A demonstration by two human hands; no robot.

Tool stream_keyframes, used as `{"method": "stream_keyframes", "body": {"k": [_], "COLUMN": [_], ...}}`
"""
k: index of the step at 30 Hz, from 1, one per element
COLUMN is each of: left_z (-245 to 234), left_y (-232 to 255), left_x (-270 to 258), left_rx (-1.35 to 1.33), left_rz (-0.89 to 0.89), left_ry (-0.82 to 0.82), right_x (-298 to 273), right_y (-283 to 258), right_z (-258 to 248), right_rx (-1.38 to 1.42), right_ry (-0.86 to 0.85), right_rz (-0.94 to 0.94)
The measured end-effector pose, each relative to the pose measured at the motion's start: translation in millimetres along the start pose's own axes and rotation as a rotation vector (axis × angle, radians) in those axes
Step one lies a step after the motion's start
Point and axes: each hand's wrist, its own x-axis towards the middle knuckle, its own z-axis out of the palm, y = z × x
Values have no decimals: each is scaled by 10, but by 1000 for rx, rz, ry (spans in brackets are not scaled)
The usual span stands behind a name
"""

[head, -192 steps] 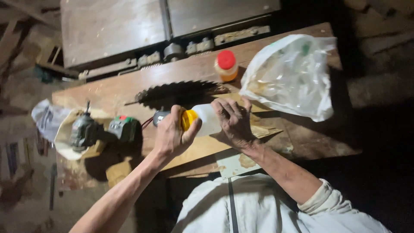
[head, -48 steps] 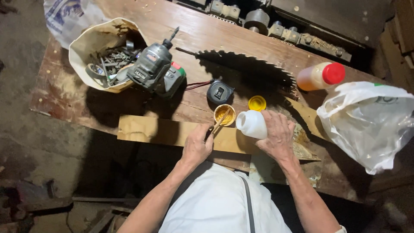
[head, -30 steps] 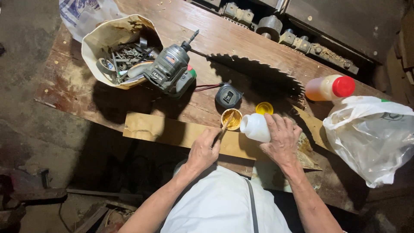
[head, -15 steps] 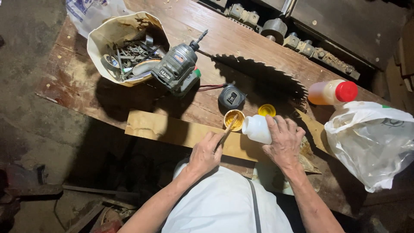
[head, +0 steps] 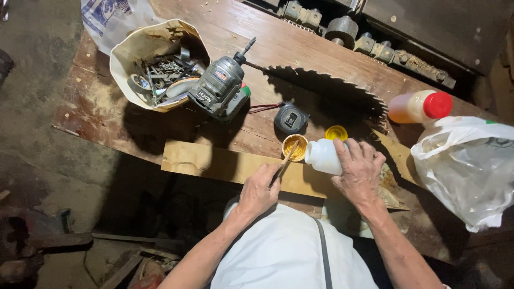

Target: Mixing wood filler components in a small container and applying the mixture to a wooden board.

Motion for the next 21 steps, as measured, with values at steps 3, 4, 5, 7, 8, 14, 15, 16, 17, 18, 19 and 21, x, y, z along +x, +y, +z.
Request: {"method": "stream_keyframes", "body": {"k": [3,4,5,7,8,14,15,16,17,18,19,21], "left_z": [-50,-50,-50,-56,-54,-77,-89,-90,-92,-92,-101,-114], "left_y": [58,57,55,54,49,73,90,95,97,96,109,141], "left_x": [17,19,20,21,23,22,19,16,13,4,10,7], "left_rx": [12,15,16,19,20,41,42,42,50,57,56,30], "left_rz": [3,6,4,2,5,16,18,18,21,23,22,19], "left_ry": [3,-5,2,0,1,1,-1,3,1,-2,2,1], "right_x": [-8,-6,-3,-5,-6,-28,-32,-29,-26,-27,-16,-11], "right_y": [26,30,35,42,48,33,28,18,5,-9,-26,-58], "right_z": [17,25,35,42,46,50,54,34,16,0,-18,-60], "right_rx": [-4,-2,13,31,25,31,28,28,20,12,12,16], "right_ry": [16,15,17,15,22,15,13,15,5,-7,-6,-15], "right_rz": [-5,4,-5,-6,-14,-3,0,-5,1,7,3,10]}}
